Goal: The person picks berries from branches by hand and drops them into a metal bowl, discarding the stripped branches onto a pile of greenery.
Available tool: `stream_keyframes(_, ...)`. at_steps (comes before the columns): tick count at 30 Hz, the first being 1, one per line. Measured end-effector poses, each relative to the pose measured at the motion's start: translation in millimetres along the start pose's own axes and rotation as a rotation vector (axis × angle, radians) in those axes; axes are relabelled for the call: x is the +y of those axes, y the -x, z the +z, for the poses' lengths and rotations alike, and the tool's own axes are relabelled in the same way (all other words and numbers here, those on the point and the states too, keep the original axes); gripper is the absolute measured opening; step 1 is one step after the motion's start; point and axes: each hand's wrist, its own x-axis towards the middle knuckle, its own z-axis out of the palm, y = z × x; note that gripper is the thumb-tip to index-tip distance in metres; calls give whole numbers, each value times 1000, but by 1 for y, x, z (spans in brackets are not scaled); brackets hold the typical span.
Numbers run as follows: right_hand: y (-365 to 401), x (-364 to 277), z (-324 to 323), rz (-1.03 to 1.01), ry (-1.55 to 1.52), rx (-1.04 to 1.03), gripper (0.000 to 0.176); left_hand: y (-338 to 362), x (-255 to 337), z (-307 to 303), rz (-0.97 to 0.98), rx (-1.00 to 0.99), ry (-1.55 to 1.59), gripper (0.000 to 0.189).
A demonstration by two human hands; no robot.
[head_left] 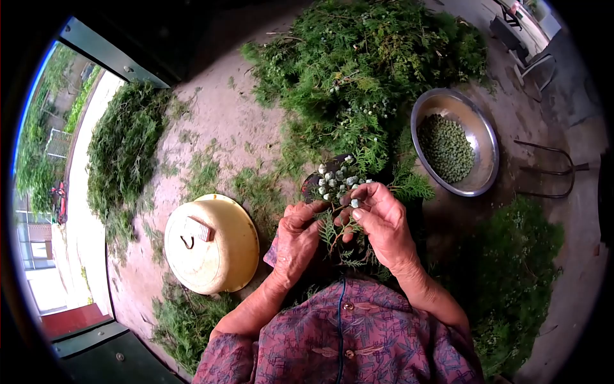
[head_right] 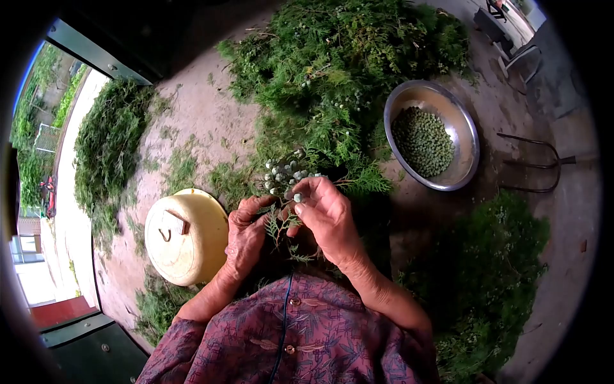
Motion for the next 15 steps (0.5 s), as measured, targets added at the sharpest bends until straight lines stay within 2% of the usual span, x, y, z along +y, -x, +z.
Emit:
stream_keyframes(2,0,-8,5,50,-138,50,11,-6,0,-1,-12,-39,-23,19)
stream_keyframes(5,-1,-4,-7,62,23,-34,11,-14,10,-5,75,-118,-166,20)
stream_keyframes(6,0,-5,-3,68,125,29,9,-18,13,-6,100,-131,-189,20)
stream_keyframes(7,1,-7,-1,30,379,65,8,-18,14,-3,50,-106,-152,20)
stream_keyframes(9,-5,3,1,-414,729,88,11,-19,16,3,-51,-57,-77,20)
stream_keyframes(14,-12,7,4,-513,923,139,16,-23,13,6,181,13,-240,14)
stream_keyframes(15,-12,7,3,-515,925,131,16,-23,15,6,168,-5,-238,14)
